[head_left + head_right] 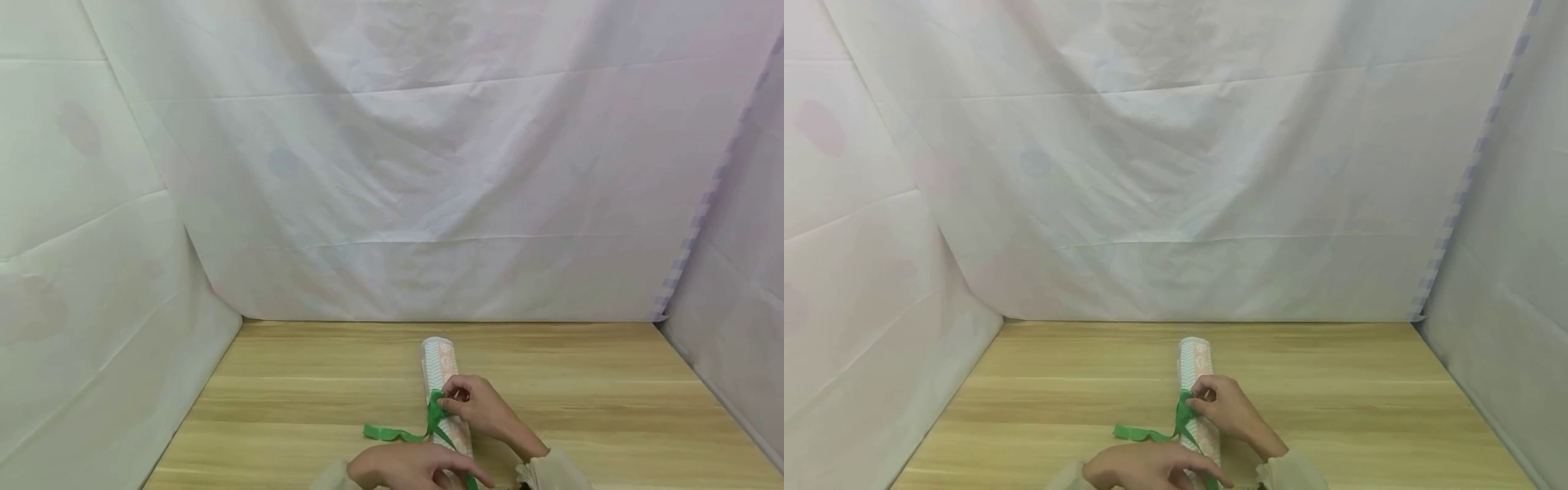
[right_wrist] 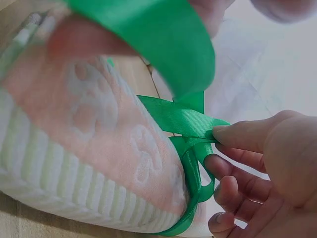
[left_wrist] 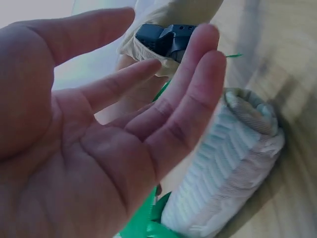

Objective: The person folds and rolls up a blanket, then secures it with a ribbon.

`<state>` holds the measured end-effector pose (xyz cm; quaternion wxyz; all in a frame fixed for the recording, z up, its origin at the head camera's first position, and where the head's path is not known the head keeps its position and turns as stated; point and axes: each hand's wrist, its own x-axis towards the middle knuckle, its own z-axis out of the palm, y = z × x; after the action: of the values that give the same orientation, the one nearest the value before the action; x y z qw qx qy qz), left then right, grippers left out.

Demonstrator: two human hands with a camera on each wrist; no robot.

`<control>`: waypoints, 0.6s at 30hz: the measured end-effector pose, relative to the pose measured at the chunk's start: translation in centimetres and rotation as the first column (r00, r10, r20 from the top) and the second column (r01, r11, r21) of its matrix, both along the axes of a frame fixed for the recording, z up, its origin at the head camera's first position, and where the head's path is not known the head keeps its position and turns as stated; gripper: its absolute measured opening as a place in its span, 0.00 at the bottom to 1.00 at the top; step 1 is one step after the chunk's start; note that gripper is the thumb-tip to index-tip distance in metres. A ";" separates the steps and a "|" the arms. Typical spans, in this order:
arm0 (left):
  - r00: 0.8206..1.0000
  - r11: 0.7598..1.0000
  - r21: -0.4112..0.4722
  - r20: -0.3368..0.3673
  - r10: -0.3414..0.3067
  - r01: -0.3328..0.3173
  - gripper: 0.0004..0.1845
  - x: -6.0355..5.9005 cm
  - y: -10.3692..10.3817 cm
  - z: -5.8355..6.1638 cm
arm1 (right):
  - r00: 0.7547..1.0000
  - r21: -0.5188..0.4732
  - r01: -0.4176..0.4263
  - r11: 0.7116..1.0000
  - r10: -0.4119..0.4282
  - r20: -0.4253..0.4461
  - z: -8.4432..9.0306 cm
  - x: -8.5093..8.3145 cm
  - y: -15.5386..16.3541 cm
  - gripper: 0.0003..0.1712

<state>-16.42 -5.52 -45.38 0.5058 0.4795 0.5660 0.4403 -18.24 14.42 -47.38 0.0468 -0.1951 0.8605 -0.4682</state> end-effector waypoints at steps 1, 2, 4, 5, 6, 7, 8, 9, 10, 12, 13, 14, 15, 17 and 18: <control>1.000 1.000 -0.010 -0.018 -0.008 0.008 0.26 0.0 0.2 0.1 | 1.000 0.000 0.000 1.000 0.000 0.001 0.0 0.0 0.0 0.06; 0.998 1.000 -0.014 -0.051 -0.022 0.022 0.26 0.0 0.3 0.3 | 1.000 -0.002 0.000 1.000 0.000 0.002 0.1 0.0 0.0 0.06; 0.994 0.998 -0.028 -0.098 -0.052 0.049 0.25 0.1 0.8 0.5 | 1.000 -0.005 0.000 1.000 0.000 0.005 0.1 0.0 0.0 0.06; 0.990 0.997 -0.031 -0.125 -0.068 0.065 0.25 0.1 1.0 0.6 | 1.000 -0.005 0.000 1.000 0.000 0.005 0.1 0.0 0.0 0.06; 0.987 0.996 -0.030 -0.134 -0.082 0.079 0.25 0.2 1.1 0.6 | 1.000 -0.006 -0.001 1.000 0.001 0.005 0.1 0.0 0.0 0.06; 0.986 0.996 -0.026 -0.141 -0.091 0.088 0.25 0.2 1.3 0.6 | 1.000 -0.007 -0.001 1.000 0.001 0.005 0.1 0.0 0.0 0.06; 0.985 0.996 -0.021 -0.142 -0.094 0.092 0.24 0.2 1.3 0.6 | 1.000 -0.008 -0.002 1.000 0.002 0.004 0.1 0.0 0.0 0.06; 0.986 0.996 -0.014 -0.146 -0.086 0.085 0.24 0.2 1.2 0.7 | 1.000 -0.009 -0.002 1.000 0.002 0.003 0.1 0.0 0.0 0.06; 0.985 0.997 0.004 -0.156 -0.069 0.071 0.23 0.2 1.1 0.7 | 1.000 -0.009 -0.002 1.000 0.002 0.001 0.1 0.0 0.0 0.06; 0.980 0.998 0.061 -0.198 -0.001 0.013 0.20 0.0 0.6 0.6 | 1.000 -0.008 0.001 1.000 -0.001 -0.001 0.0 0.0 -0.1 0.06; 0.967 0.995 0.101 -0.248 0.051 -0.027 0.17 -0.2 0.2 0.7 | 1.000 -0.009 0.003 1.000 -0.003 0.002 0.0 0.0 -0.1 0.06; 0.948 0.986 0.145 -0.297 0.119 -0.078 0.15 -0.4 -0.1 0.7 | 1.000 -0.010 0.004 1.000 -0.004 0.004 0.0 0.0 -0.1 0.06; 0.916 0.972 0.187 -0.345 0.203 -0.146 0.13 -0.7 -0.5 0.6 | 1.000 -0.009 0.004 1.000 -0.004 0.003 0.0 0.1 -0.1 0.06; 0.839 0.918 0.247 -0.383 0.387 -0.311 0.09 -1.3 -1.2 0.4 | 1.000 -0.007 0.000 1.000 0.000 0.003 0.0 0.1 -0.1 0.05; 0.785 0.877 0.272 -0.397 0.476 -0.395 0.07 -1.6 -1.6 0.2 | 1.000 -0.007 -0.003 1.000 0.003 0.006 0.0 0.1 -0.1 0.04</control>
<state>-18.05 -7.07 -45.14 0.2003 0.4664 0.7225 0.4694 -18.16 14.33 -47.35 0.0492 -0.1951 0.8584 -0.4719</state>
